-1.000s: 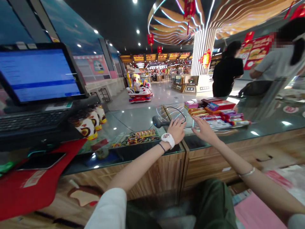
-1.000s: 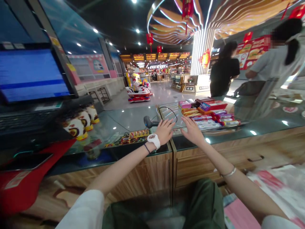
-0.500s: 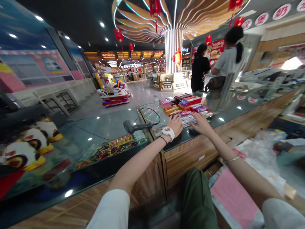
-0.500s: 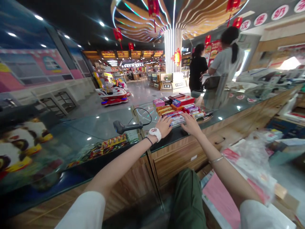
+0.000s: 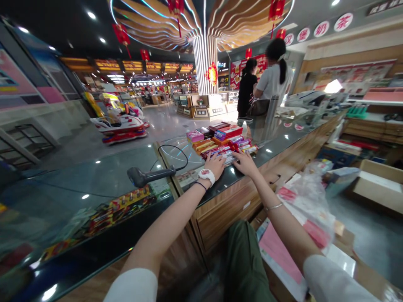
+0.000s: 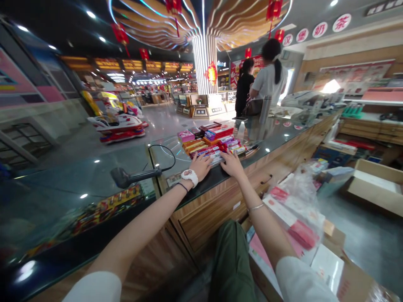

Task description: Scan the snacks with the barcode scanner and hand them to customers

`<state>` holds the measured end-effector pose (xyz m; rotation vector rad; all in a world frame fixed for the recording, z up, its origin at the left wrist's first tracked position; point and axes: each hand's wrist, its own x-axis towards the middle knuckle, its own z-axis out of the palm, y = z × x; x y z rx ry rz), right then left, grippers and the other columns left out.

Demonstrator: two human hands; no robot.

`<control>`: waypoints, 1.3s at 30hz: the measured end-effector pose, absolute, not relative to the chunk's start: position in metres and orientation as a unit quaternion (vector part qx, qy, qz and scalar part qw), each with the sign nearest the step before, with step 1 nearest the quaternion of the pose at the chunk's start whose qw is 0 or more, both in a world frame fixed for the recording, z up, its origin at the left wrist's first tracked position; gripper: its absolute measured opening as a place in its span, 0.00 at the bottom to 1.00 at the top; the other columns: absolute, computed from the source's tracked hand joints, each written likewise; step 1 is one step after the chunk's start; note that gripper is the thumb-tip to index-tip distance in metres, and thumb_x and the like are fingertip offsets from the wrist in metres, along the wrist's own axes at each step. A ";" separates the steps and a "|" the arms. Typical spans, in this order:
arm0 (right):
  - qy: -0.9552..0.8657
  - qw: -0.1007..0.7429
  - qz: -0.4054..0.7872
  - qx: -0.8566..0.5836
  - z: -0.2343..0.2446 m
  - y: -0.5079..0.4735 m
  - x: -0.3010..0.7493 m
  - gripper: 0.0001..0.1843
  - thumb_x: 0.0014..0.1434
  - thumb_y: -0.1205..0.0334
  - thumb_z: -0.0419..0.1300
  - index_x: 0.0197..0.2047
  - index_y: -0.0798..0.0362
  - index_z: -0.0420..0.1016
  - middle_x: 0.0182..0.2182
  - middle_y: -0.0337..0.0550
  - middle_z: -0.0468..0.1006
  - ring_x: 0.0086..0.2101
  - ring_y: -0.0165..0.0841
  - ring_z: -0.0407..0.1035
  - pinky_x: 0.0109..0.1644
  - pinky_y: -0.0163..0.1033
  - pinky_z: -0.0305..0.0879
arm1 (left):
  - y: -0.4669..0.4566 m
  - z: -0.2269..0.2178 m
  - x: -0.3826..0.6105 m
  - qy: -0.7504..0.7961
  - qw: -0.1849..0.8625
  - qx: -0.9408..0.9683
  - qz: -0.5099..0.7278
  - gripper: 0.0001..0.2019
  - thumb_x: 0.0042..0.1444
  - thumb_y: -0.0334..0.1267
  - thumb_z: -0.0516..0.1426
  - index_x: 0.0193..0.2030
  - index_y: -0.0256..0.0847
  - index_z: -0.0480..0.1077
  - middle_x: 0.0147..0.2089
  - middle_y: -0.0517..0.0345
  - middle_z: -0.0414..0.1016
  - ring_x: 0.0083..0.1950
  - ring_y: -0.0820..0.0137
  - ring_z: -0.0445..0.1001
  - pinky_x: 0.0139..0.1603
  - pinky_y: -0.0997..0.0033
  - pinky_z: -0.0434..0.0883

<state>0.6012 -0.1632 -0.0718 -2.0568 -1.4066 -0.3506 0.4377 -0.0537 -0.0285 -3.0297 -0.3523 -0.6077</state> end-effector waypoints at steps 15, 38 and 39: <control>-0.520 0.374 -0.142 -0.755 -0.065 -0.168 0.600 0.17 0.61 0.63 0.58 0.52 0.51 0.77 0.52 0.50 0.79 0.57 0.44 0.68 0.69 0.61 0.43 | -0.061 -0.014 0.432 -0.108 0.038 -0.976 -0.184 0.17 0.63 0.28 0.50 0.54 0.44 0.73 0.53 0.53 0.77 0.59 0.62 0.71 0.75 0.48 0.46; -0.731 0.384 -0.201 -0.528 0.015 -0.065 0.483 0.12 0.65 0.58 0.59 0.51 0.48 0.77 0.47 0.48 0.78 0.51 0.41 0.70 0.65 0.57 0.55 | 0.028 0.039 0.258 -0.103 0.188 -0.928 -0.306 0.17 0.62 0.30 0.53 0.55 0.46 0.73 0.56 0.53 0.77 0.58 0.62 0.73 0.70 0.46 0.59; -0.737 0.383 -0.199 -0.520 0.017 -0.057 0.474 0.13 0.65 0.59 0.59 0.51 0.48 0.76 0.47 0.48 0.78 0.51 0.41 0.70 0.65 0.56 0.55 | 0.032 0.040 0.248 -0.113 0.196 -0.924 -0.308 0.17 0.62 0.30 0.53 0.55 0.46 0.73 0.56 0.53 0.77 0.58 0.61 0.73 0.70 0.46 0.59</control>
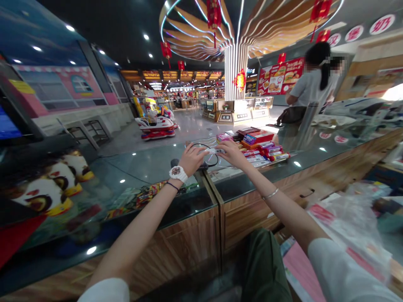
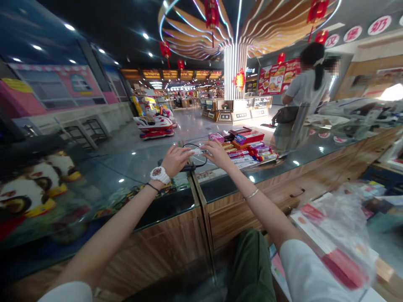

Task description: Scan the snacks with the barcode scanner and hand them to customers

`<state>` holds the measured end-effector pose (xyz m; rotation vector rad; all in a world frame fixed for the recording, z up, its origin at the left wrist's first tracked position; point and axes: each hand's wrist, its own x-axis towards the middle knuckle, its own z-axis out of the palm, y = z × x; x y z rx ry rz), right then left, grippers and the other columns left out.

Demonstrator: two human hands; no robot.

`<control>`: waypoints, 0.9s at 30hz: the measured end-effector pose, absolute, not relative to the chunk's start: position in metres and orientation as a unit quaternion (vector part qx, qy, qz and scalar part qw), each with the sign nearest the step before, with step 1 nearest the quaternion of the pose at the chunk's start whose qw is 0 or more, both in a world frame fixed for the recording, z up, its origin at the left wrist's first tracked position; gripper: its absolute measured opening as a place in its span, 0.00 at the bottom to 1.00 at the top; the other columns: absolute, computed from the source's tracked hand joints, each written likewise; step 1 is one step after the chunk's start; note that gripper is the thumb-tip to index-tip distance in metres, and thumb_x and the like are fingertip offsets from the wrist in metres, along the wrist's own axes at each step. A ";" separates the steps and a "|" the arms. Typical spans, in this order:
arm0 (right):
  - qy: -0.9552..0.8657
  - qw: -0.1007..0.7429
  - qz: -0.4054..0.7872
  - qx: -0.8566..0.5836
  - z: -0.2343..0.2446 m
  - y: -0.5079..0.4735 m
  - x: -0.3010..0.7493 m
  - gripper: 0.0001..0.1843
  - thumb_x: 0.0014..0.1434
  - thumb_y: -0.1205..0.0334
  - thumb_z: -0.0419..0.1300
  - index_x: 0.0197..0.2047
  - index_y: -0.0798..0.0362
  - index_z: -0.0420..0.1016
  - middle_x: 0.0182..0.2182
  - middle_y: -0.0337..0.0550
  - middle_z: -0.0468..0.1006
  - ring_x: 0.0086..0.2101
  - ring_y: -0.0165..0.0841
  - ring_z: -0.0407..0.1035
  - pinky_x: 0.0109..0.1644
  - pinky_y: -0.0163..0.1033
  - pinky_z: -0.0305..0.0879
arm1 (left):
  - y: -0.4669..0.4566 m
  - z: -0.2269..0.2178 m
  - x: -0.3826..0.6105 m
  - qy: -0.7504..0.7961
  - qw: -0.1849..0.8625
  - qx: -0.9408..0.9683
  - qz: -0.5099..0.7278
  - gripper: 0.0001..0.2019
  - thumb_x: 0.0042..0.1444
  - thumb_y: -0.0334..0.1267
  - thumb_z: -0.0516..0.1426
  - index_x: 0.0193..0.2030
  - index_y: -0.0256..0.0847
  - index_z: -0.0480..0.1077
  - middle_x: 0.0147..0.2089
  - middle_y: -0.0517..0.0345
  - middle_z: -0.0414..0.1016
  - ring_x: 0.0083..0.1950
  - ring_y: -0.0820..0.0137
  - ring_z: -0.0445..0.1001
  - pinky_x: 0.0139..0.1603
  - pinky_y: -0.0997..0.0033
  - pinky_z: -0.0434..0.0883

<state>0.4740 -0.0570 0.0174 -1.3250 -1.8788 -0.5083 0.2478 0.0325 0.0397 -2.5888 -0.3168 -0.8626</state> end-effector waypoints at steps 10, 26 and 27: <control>-0.767 0.393 -0.168 -0.478 0.034 0.015 0.393 0.14 0.64 0.62 0.59 0.52 0.47 0.77 0.47 0.45 0.77 0.51 0.40 0.70 0.70 0.59 0.49 | 0.060 0.047 0.165 -0.217 0.213 -0.894 -0.329 0.17 0.63 0.29 0.52 0.55 0.47 0.73 0.57 0.52 0.77 0.58 0.61 0.73 0.70 0.43 0.58; -0.505 0.651 0.378 -0.422 0.014 0.036 0.381 0.27 0.43 0.37 0.70 0.35 0.51 0.77 0.35 0.42 0.82 0.41 0.39 0.78 0.53 0.46 0.72 | 0.072 0.034 0.137 -0.255 0.221 -0.881 -0.332 0.18 0.64 0.30 0.51 0.57 0.47 0.72 0.59 0.52 0.76 0.58 0.62 0.73 0.70 0.46 0.60; -0.496 0.650 0.400 -0.413 0.015 0.035 0.379 0.26 0.42 0.38 0.71 0.34 0.51 0.76 0.33 0.41 0.82 0.39 0.38 0.78 0.51 0.45 0.73 | 0.072 0.034 0.137 -0.253 0.224 -0.881 -0.330 0.18 0.64 0.30 0.51 0.57 0.47 0.72 0.59 0.52 0.76 0.58 0.62 0.73 0.70 0.46 0.60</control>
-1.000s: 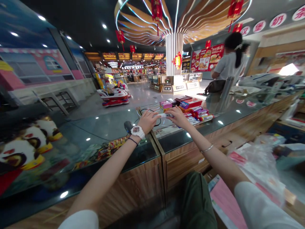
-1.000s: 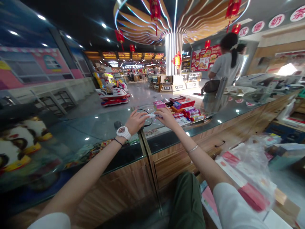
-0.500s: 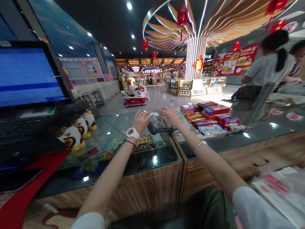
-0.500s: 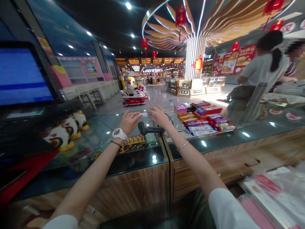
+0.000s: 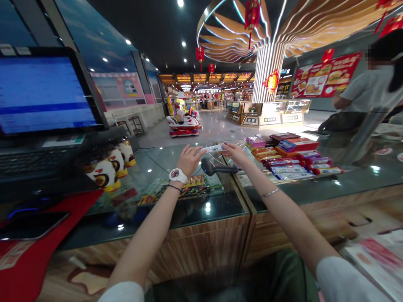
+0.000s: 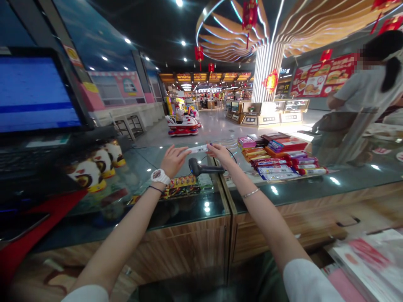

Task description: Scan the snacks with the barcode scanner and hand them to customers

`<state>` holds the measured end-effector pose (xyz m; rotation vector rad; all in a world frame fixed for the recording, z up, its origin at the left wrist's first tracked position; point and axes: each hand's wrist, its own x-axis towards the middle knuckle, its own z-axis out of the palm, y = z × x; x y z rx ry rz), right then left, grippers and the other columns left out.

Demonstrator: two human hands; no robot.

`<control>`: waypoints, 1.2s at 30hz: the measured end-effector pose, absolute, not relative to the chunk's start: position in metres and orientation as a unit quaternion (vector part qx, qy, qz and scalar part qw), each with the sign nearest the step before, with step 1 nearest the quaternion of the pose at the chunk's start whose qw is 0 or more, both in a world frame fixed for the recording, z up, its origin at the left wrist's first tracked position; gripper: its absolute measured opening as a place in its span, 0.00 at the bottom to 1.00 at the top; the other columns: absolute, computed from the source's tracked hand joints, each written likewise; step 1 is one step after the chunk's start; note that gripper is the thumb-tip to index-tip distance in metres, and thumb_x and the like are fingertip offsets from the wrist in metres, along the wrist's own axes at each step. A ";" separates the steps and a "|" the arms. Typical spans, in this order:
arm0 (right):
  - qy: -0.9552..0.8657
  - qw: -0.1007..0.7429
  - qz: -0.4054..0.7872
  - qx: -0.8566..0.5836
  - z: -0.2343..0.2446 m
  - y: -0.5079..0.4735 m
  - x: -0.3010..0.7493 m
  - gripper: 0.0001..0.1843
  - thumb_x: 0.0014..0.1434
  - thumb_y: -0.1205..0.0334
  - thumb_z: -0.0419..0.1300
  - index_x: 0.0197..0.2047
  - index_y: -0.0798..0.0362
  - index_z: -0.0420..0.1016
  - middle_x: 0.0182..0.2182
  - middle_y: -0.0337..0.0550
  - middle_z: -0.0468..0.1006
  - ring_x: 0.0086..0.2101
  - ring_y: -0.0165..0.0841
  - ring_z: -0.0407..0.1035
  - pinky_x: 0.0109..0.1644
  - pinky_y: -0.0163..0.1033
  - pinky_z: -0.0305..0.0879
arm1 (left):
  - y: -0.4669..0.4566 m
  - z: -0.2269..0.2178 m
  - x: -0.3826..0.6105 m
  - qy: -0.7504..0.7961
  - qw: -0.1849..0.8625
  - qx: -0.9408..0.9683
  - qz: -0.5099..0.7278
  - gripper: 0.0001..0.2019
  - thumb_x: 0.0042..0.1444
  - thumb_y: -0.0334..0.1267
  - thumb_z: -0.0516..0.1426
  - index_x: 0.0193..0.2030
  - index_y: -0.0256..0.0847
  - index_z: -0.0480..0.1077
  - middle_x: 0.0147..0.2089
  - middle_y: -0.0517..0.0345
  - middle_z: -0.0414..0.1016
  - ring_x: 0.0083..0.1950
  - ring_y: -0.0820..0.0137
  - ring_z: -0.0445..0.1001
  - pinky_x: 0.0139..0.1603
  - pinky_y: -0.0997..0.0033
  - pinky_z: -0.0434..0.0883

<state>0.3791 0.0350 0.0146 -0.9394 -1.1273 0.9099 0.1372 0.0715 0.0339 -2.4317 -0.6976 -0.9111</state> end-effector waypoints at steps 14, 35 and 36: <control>-0.460 0.667 0.463 -0.359 0.013 0.028 0.361 0.20 0.48 0.45 0.72 0.34 0.49 0.73 0.33 0.40 0.83 0.35 0.37 0.80 0.48 0.45 0.78 | 0.067 0.027 0.143 -0.272 0.219 -0.873 -0.340 0.16 0.65 0.34 0.52 0.56 0.50 0.73 0.55 0.53 0.77 0.53 0.62 0.75 0.71 0.43 0.57; -0.507 0.673 0.343 -0.415 0.010 0.035 0.369 0.23 0.34 0.44 0.76 0.28 0.51 0.78 0.27 0.38 0.82 0.31 0.37 0.78 0.48 0.49 0.77 | 0.079 0.028 0.133 -0.249 0.222 -0.889 -0.313 0.15 0.65 0.32 0.53 0.53 0.53 0.75 0.54 0.55 0.79 0.52 0.64 0.76 0.67 0.46 0.62; -0.514 0.665 0.346 -0.416 0.011 0.036 0.370 0.23 0.35 0.45 0.76 0.29 0.51 0.78 0.27 0.39 0.82 0.31 0.37 0.78 0.48 0.48 0.77 | 0.080 0.028 0.133 -0.250 0.222 -0.887 -0.318 0.15 0.65 0.33 0.53 0.52 0.53 0.76 0.53 0.55 0.79 0.52 0.65 0.76 0.67 0.46 0.63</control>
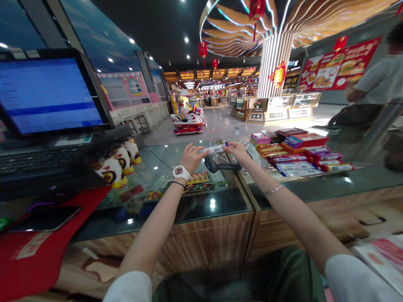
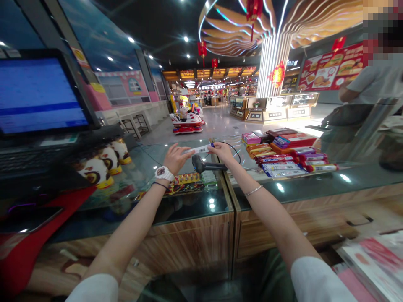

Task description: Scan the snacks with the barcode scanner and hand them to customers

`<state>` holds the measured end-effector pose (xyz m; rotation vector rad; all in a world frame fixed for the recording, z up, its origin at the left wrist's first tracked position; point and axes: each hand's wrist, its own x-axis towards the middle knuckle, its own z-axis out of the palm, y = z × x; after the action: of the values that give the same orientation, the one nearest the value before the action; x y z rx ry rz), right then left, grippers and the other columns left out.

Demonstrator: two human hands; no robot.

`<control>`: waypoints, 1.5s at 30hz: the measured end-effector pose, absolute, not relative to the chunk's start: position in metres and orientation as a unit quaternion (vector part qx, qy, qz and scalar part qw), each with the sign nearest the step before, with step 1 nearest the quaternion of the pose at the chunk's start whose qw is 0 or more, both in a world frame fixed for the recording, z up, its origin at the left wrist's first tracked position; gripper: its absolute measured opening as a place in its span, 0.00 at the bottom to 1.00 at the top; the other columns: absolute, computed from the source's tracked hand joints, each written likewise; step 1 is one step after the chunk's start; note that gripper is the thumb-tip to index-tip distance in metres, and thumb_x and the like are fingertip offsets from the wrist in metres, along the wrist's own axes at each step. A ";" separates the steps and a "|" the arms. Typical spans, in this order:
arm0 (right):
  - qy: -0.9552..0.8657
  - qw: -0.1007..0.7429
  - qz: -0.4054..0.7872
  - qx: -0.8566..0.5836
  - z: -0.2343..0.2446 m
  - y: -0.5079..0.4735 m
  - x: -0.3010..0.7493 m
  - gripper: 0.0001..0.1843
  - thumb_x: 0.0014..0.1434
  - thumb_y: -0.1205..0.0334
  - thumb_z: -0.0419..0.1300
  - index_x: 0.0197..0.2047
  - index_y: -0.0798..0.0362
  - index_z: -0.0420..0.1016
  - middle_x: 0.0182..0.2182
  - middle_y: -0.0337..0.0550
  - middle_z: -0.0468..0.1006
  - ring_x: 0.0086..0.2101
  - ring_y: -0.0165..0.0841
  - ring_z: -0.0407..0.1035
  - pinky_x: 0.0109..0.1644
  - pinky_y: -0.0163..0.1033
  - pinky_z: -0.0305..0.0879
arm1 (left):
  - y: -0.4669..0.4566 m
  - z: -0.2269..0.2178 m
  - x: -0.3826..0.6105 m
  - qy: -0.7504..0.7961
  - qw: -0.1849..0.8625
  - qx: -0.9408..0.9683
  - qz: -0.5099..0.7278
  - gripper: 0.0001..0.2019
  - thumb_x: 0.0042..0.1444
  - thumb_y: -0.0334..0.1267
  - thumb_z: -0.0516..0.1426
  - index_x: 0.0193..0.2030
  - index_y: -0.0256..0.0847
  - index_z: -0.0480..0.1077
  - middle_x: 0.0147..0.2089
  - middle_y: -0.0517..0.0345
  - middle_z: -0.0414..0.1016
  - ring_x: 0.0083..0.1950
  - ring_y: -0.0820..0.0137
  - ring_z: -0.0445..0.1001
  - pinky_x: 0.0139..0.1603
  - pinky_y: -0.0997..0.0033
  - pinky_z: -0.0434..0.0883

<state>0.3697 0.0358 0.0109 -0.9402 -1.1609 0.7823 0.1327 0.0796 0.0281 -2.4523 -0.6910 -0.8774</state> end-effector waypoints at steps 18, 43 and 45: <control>-0.821 0.304 0.121 -0.467 -0.003 0.027 0.398 0.43 0.44 0.52 0.75 0.62 0.50 0.70 0.58 0.52 0.75 0.56 0.47 0.71 0.60 0.53 0.68 | 0.101 0.016 0.122 -0.315 0.190 -0.853 -0.369 0.14 0.62 0.33 0.53 0.50 0.50 0.77 0.50 0.54 0.79 0.50 0.62 0.76 0.67 0.45 0.62; -0.834 0.100 -0.101 -0.533 -0.022 0.014 0.362 0.31 0.65 0.66 0.57 0.69 0.61 0.55 0.62 0.64 0.68 0.58 0.46 0.68 0.60 0.50 0.65 | 0.103 0.015 0.122 -0.388 0.158 -0.833 -0.362 0.14 0.61 0.32 0.55 0.50 0.47 0.77 0.51 0.55 0.79 0.53 0.61 0.74 0.69 0.50 0.58; -0.828 0.123 -0.109 -0.536 -0.016 0.010 0.360 0.30 0.66 0.65 0.57 0.68 0.62 0.55 0.61 0.63 0.68 0.58 0.47 0.68 0.60 0.50 0.65 | 0.103 0.016 0.120 -0.398 0.157 -0.827 -0.366 0.14 0.61 0.32 0.55 0.50 0.47 0.77 0.51 0.55 0.79 0.54 0.60 0.74 0.69 0.50 0.58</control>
<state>0.3598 0.0104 -0.0157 -1.5643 -2.4153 -0.3179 0.1202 0.1026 0.0155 -2.3653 -1.1378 -1.0472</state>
